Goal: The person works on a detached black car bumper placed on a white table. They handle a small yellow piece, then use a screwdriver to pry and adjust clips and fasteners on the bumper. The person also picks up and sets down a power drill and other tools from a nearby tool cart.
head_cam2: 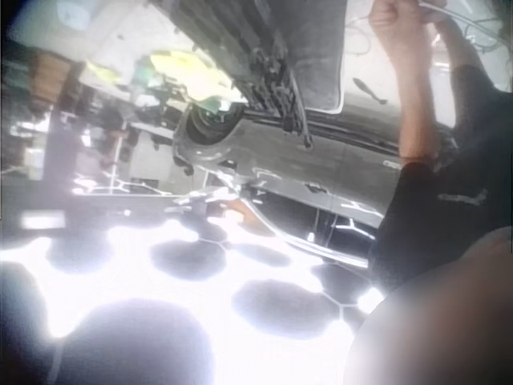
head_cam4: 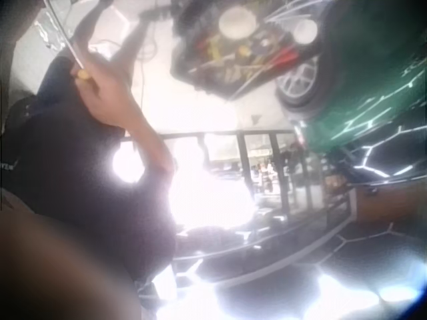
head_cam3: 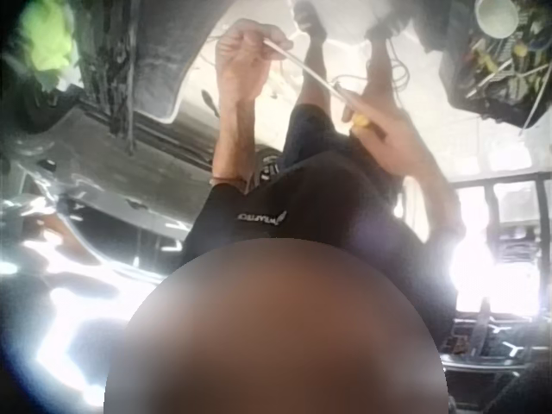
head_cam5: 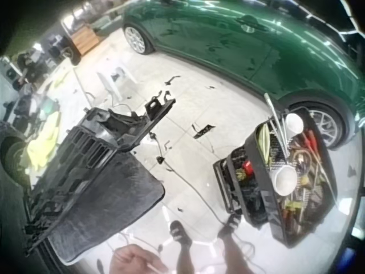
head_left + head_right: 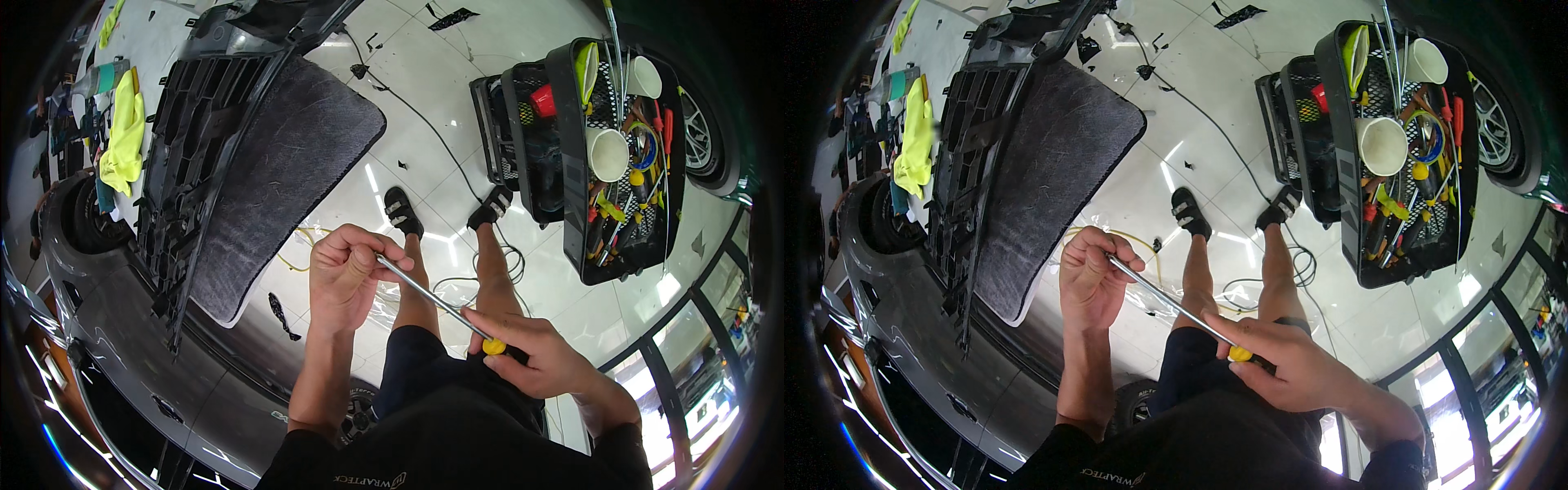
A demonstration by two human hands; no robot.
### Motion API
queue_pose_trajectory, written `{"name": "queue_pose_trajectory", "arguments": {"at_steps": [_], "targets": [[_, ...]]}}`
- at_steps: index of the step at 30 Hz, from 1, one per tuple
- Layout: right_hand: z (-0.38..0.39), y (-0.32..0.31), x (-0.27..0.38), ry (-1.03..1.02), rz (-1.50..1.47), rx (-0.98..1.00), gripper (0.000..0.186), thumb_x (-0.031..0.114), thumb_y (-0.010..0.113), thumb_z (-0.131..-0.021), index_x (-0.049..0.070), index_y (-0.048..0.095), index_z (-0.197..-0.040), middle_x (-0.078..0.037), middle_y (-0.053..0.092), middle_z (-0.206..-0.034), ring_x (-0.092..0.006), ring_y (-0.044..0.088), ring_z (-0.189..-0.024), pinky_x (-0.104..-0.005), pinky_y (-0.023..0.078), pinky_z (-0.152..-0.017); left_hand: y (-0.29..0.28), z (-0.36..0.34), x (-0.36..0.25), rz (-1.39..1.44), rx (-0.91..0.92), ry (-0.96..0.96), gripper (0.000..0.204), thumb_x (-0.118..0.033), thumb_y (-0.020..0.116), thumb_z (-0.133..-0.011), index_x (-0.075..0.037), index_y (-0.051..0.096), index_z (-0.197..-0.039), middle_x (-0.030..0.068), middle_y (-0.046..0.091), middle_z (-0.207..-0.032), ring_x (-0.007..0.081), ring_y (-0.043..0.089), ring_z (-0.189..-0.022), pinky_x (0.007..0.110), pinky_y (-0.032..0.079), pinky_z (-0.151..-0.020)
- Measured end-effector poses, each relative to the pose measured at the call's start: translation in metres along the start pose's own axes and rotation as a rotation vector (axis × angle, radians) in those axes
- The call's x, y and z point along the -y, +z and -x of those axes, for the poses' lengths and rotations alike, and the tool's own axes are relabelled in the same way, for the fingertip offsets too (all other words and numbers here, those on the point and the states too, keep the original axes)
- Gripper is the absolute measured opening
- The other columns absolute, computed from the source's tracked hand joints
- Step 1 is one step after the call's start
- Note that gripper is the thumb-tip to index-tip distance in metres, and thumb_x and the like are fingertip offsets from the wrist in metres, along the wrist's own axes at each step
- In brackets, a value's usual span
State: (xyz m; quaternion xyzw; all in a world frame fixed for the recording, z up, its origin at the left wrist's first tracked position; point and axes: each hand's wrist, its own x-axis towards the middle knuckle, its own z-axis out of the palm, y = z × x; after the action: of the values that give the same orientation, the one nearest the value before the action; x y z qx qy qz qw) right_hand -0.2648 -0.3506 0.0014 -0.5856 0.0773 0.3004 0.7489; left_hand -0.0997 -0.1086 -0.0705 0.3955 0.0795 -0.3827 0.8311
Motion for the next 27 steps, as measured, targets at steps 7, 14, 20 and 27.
{"name": "queue_pose_trajectory", "arguments": {"at_steps": [7,14,20,27], "targets": [[0.013,-0.004,-0.017,0.103,-0.769,0.111,0.065,0.001,0.06,-0.102,-0.001,0.035,-0.162,-0.016,0.059,-0.12,-0.0225,0.069,-0.087,-0.0356,0.058,-0.069,-0.004,0.003,0.001,-0.08,0.002,-0.023,0.026,-0.019,0.067,-0.103,0.007,0.066,-0.105,0.0246,0.074,-0.097,0.0341,0.078,-0.091,0.034,0.067,-0.076],[0.021,0.012,-0.013,0.275,-1.29,0.124,0.059,0.017,0.059,-0.101,-0.009,0.044,-0.152,-0.019,0.059,-0.11,-0.0232,0.064,-0.068,-0.0355,0.053,-0.057,-0.007,0.011,0.003,-0.207,-0.039,-0.134,0.022,-0.023,0.07,-0.102,-0.002,0.068,-0.104,0.0206,0.076,-0.097,0.0311,0.077,-0.089,0.038,0.065,-0.076],[0.035,0.001,-0.01,0.29,-0.716,-0.373,0.077,0.022,0.068,-0.097,-0.002,0.034,-0.161,-0.012,0.07,-0.084,-0.0203,0.061,-0.05,-0.0308,0.053,-0.043,-0.062,0.007,-0.028,-0.426,-0.603,0.089,0.019,-0.018,0.07,-0.102,0.0,0.07,-0.107,0.0103,0.075,-0.098,0.0205,0.075,-0.092,0.033,0.059,-0.074],[0.091,-0.033,-0.011,0.182,-0.484,-0.795,0.045,0.019,0.058,-0.103,0.001,0.059,-0.144,-0.005,0.066,-0.079,-0.0157,0.06,-0.054,-0.0286,0.049,-0.041,-0.158,-0.006,-0.075,-0.97,-0.982,0.335,0.024,-0.021,0.083,-0.09,0.003,0.08,-0.094,0.0158,0.076,-0.078,0.0213,0.075,-0.07,0.033,0.056,-0.066]]}}
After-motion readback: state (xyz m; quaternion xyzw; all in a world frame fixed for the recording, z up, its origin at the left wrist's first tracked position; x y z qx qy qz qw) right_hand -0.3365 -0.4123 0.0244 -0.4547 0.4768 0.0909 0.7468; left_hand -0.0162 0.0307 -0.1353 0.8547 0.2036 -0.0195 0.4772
